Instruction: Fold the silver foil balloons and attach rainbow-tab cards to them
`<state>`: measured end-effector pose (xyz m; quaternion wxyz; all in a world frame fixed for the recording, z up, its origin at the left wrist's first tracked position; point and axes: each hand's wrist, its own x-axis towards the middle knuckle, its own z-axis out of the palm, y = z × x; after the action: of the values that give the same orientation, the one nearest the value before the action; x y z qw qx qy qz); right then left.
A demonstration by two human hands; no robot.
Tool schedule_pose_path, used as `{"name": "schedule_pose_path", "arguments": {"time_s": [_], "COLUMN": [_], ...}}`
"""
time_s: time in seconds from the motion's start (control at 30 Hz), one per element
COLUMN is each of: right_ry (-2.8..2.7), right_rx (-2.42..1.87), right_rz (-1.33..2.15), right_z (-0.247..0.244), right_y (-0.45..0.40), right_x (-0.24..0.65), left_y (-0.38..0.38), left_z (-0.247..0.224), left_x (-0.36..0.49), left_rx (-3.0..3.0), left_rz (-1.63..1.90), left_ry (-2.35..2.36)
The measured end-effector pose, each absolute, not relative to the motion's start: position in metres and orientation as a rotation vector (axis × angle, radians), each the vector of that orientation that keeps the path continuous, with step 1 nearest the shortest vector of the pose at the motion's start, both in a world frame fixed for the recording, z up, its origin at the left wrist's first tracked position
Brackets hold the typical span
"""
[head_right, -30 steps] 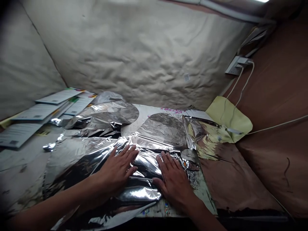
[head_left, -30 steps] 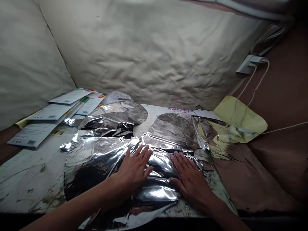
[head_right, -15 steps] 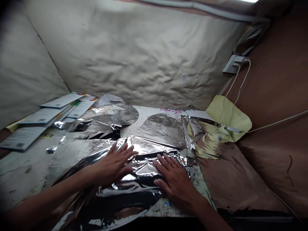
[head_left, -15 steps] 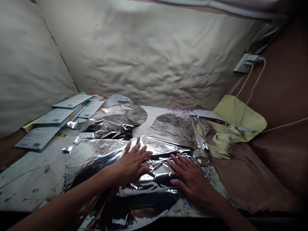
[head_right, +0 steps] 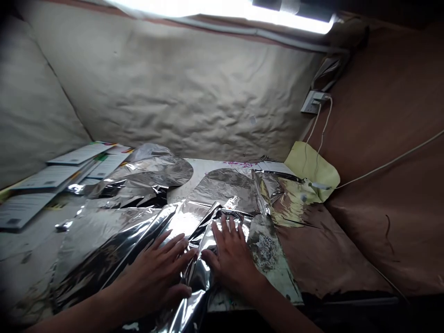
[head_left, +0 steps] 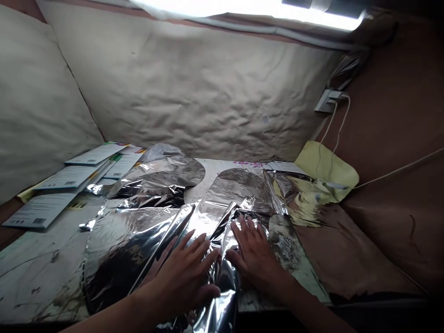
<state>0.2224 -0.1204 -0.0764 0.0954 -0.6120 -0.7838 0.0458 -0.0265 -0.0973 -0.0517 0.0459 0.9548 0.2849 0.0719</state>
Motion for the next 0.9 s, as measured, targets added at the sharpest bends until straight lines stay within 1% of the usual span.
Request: {"name": "schedule_pose_path", "arguments": {"time_s": [0.1,0.17,0.23,0.4,0.6,0.7,0.8,0.9], "right_ry": [-2.525,-2.594,-2.618,-2.643,-2.577,-2.564,-2.642,-2.696], "right_rx": [-1.629,-1.521,-1.471,-1.433,-1.55,-1.467,-1.251,-1.075], "right_rz": [0.314,0.364,0.372,0.346,0.318,0.293,0.444,0.555], "right_z": [-0.074,-0.069,-0.065,-0.066,-0.069,-0.059,-0.049,-0.054], "right_y": [-0.109,-0.1,-0.094,-0.092,-0.094,-0.113,-0.149,-0.183], "right_x": [0.223,0.23,0.237,0.249,0.252,0.253,0.256,0.256], "left_y": [-0.092,-0.078,-0.064,-0.051,-0.055,-0.054,-0.055,-0.057], "left_z": [-0.047,-0.046,-0.05,-0.066,-0.065,-0.063,-0.062,-0.058], "left_x": [-0.024,-0.022,-0.02,-0.022,-0.021,-0.021,-0.023,-0.026], "left_rx": [2.912,2.911,2.878,2.813,2.808,2.814,2.819,2.823], "left_rz": [0.246,0.227,0.183,0.088,0.077,0.102,0.114,0.084], "left_ry": [0.783,0.616,0.546,0.57,0.583,0.584,0.575,0.551]}}
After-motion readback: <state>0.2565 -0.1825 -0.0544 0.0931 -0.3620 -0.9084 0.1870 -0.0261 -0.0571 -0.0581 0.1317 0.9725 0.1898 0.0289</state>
